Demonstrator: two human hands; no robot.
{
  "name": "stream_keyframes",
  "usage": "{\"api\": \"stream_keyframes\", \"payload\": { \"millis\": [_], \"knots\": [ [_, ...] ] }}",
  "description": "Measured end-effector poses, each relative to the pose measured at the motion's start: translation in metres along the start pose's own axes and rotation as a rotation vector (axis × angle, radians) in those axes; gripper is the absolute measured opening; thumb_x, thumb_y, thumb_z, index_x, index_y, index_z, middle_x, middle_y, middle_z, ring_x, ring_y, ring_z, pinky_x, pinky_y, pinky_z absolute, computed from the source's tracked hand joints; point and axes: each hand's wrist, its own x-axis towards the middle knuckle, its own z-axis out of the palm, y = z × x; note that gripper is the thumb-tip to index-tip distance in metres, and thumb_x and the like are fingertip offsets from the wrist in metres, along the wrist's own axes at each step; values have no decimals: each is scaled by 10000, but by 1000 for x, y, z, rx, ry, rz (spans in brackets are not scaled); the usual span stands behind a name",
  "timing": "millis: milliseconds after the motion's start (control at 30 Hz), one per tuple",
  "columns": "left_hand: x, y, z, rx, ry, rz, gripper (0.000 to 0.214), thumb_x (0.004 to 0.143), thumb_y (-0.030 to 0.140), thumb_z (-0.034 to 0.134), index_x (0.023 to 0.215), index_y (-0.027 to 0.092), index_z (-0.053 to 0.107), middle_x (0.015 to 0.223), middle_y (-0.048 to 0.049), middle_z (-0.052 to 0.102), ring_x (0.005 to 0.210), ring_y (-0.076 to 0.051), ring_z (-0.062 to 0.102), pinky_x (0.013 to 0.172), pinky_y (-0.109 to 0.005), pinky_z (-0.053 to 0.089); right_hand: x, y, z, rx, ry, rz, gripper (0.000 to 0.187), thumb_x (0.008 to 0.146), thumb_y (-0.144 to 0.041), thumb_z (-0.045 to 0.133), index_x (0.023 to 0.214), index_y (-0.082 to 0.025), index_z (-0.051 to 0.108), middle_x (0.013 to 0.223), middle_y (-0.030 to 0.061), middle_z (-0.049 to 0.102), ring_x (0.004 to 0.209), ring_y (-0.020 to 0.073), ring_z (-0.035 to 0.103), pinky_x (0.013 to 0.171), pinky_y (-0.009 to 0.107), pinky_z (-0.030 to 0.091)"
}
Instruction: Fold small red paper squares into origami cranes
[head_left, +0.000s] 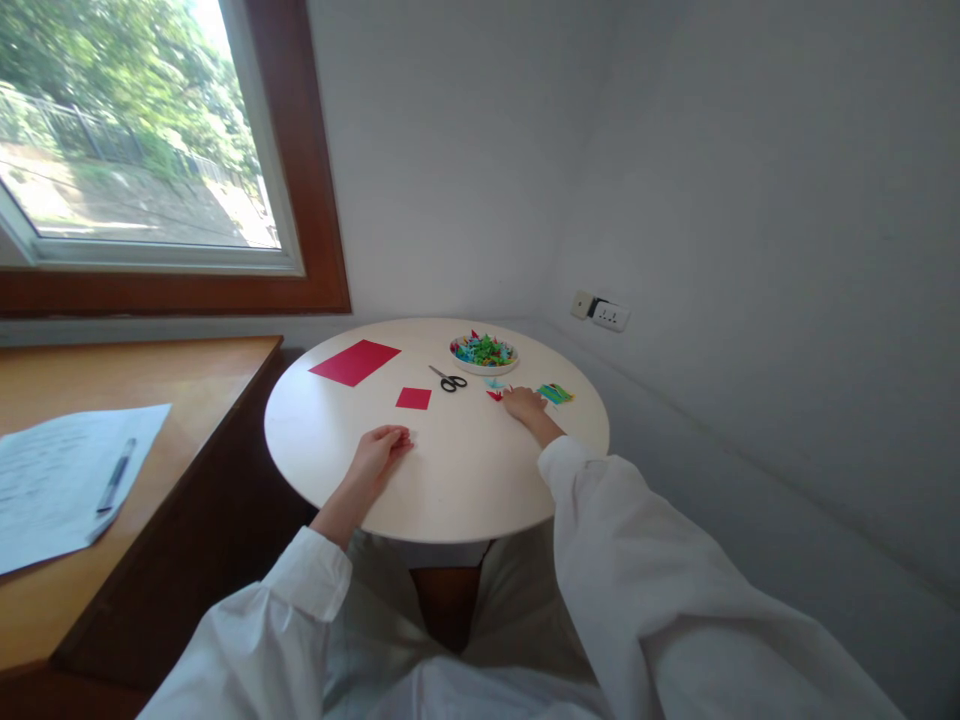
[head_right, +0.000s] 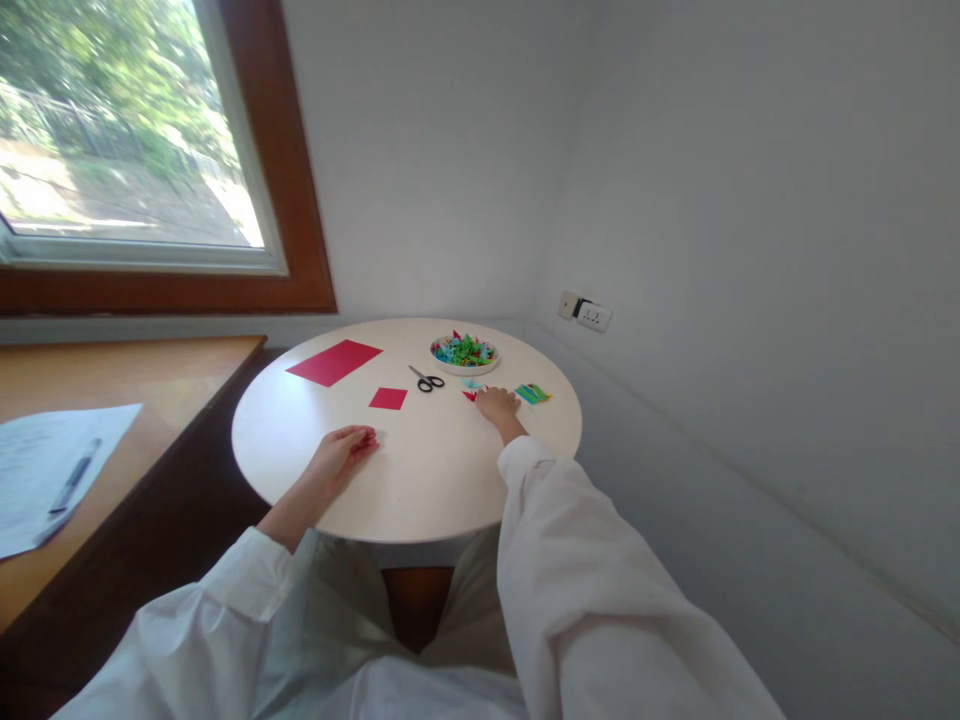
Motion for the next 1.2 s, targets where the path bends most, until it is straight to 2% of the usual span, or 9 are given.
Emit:
{"api": "stream_keyframes", "payload": {
  "millis": [200, 300, 433, 567, 700, 833, 933, 1033, 1200],
  "knots": [
    [15, 1, -1, 214, -12, 79, 114, 679, 225, 618, 702, 114, 616, 766, -106, 659, 704, -161, 624, 733, -300, 501, 6, 8, -43, -20, 4, -44, 500, 873, -435, 345, 1098, -68, 599, 1177, 238, 569, 1121, 335, 507, 923, 467, 317],
    [32, 2, 2, 416, 3, 168, 202, 662, 294, 651, 769, 124, 640, 926, -149, 669, 933, -263, 604, 835, -364, 451, 5, 7, -62, -9, 37, -82, 495, 891, -422, 295, 1079, -88, 608, 1165, 220, 582, 1125, 322, 504, 926, 454, 312],
    [54, 1, 8, 688, -1, 316, 460, 656, 293, 667, 1072, 121, 573, 1397, -198, 362, 1330, -320, 236, 1060, -421, 184, -5, -3, -66, 28, 47, -152, 437, 890, -404, 305, 972, -142, 646, 1029, 157, 655, 1057, 290, 547, 891, 400, 344],
    [68, -2, 11, 906, -28, 362, 639, 667, 366, 657, 1210, 97, 456, 1459, -228, 190, 1369, -327, 80, 1069, -488, -9, -21, -15, -55, 68, 30, -253, 387, 880, -402, 350, 823, -176, 659, 893, 103, 682, 943, 255, 584, 858, 367, 358],
    [79, -2, 15, 1027, -76, 388, 579, 658, 399, 655, 1138, 108, 512, 1415, -233, 307, 1352, -340, 161, 1064, -490, -28, -32, -24, -41, 125, 30, -352, 362, 875, -330, 362, 717, -158, 639, 789, 90, 672, 834, 235, 592, 796, 351, 382],
    [90, 1, 20, 1061, -136, 420, 199, 656, 301, 656, 788, 154, 630, 1063, -173, 646, 1148, -342, 481, 1060, -505, 14, -39, -34, -22, 228, 30, -526, 292, 862, -273, 385, 772, -153, 635, 797, 61, 662, 788, 181, 586, 746, 289, 408],
    [94, 1, 23, 1037, -181, 458, 32, 657, 222, 638, 676, 198, 630, 802, -89, 697, 951, -290, 594, 1068, -445, 110, -44, -43, -3, 301, 35, -671, 208, 837, -241, 443, 856, -152, 630, 930, 70, 652, 879, 164, 581, 804, 281, 413],
    [93, 1, 22, 1000, -201, 488, 122, 657, 177, 612, 761, 220, 658, 826, -83, 696, 885, -283, 606, 1012, -404, 257, -48, -49, 15, 348, 14, -797, 239, 798, -231, 521, 1017, -175, 598, 1091, 83, 620, 1012, 172, 560, 894, 316, 395],
    [92, 4, 21, 961, -213, 486, 333, 598, 54, 549, 855, 234, 659, 860, -49, 696, 874, -260, 605, 963, -360, 329, -42, -54, 36, 343, -24, -921, 455, 720, -114, 558, 1168, -190, 530, 1220, 102, 563, 1150, 211, 491, 976, 377, 345]
  ]
}}
